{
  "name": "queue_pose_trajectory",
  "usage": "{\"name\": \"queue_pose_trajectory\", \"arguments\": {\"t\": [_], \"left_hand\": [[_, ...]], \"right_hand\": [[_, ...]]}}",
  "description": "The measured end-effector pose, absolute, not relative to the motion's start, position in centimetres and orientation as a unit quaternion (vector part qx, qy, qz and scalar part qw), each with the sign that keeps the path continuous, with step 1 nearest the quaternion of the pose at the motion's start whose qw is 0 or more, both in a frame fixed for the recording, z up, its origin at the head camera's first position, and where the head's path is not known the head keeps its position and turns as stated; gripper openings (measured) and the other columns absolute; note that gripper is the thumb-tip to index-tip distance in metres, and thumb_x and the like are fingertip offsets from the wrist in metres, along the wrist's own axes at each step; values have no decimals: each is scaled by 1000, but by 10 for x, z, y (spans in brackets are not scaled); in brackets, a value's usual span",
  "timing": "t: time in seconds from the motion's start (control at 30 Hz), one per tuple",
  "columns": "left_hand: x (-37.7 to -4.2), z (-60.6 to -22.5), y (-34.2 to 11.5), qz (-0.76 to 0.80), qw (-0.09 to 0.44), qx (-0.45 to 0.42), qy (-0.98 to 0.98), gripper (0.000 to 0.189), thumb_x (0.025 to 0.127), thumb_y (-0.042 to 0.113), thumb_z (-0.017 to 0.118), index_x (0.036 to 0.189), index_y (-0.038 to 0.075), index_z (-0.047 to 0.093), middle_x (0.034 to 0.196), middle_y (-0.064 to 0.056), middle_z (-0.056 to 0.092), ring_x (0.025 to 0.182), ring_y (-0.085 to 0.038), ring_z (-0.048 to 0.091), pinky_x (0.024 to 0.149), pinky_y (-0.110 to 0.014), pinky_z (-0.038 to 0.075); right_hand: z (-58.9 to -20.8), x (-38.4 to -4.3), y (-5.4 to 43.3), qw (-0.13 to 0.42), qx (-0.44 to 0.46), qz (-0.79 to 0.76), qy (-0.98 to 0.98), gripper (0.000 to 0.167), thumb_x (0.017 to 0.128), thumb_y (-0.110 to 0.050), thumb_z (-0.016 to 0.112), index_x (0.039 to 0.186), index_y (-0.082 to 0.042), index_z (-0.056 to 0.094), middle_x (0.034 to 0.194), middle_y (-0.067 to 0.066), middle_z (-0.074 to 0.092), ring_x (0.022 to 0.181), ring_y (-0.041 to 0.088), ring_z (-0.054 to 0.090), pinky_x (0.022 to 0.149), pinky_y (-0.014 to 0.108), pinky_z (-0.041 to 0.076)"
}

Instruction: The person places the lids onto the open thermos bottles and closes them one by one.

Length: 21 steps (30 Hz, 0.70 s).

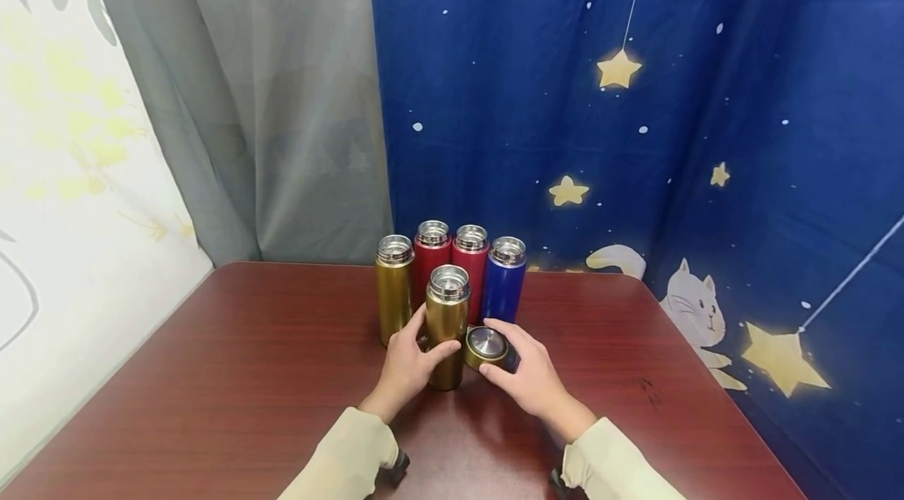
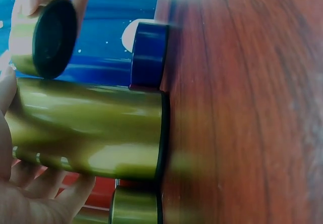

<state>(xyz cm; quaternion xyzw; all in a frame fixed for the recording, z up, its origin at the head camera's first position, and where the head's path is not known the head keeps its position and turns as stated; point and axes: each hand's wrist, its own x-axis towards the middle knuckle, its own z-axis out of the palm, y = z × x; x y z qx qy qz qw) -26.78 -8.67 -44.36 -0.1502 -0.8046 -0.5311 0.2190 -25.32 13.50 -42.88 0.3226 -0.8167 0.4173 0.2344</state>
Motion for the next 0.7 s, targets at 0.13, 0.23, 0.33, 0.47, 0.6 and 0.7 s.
{"name": "queue_pose_trajectory", "arguments": {"t": [0.13,0.23,0.33,0.47,0.6,0.7], "left_hand": [[-267,-444,-85,-532,208,-141,-808,84,76,41,82,144,9,46,124,-12,64,109,-24,63,88,-42,53],[-267,-443,-84,-536,209,-144,-805,83,76,40,83,144,9,47,124,-12,64,109,-24,63,88,-42,53],[-267,-442,-84,-537,216,-148,-802,82,76,39,83,143,8,47,124,-13,64,109,-26,63,88,-43,53],[-267,-442,-85,-534,221,-150,-802,82,77,38,82,144,7,46,124,-14,64,109,-27,63,87,-45,53],[-267,-443,-86,-530,222,-153,-804,81,78,37,82,143,6,46,124,-15,64,108,-28,63,86,-45,54],[-268,-444,-87,-530,218,-152,-805,81,78,37,82,143,6,46,124,-15,63,108,-28,63,86,-44,54]], "right_hand": [[-430,-255,135,253,320,440,-800,60,76,-15,81,132,-11,59,128,0,61,114,19,59,96,34,46],[-431,-256,134,269,320,449,-790,58,76,-12,81,130,-9,60,129,3,61,117,21,58,99,28,43],[-427,-253,130,285,319,461,-778,56,75,-5,81,127,-7,61,129,12,60,119,26,57,100,23,41],[-413,-242,121,311,320,476,-758,52,73,2,79,121,0,62,126,20,59,117,35,56,101,20,39],[-400,-230,113,327,328,497,-734,45,73,8,75,116,7,62,124,24,58,113,42,55,100,20,41],[-396,-229,109,335,330,518,-715,41,73,13,73,113,9,63,123,24,58,112,44,55,96,23,46]]}}
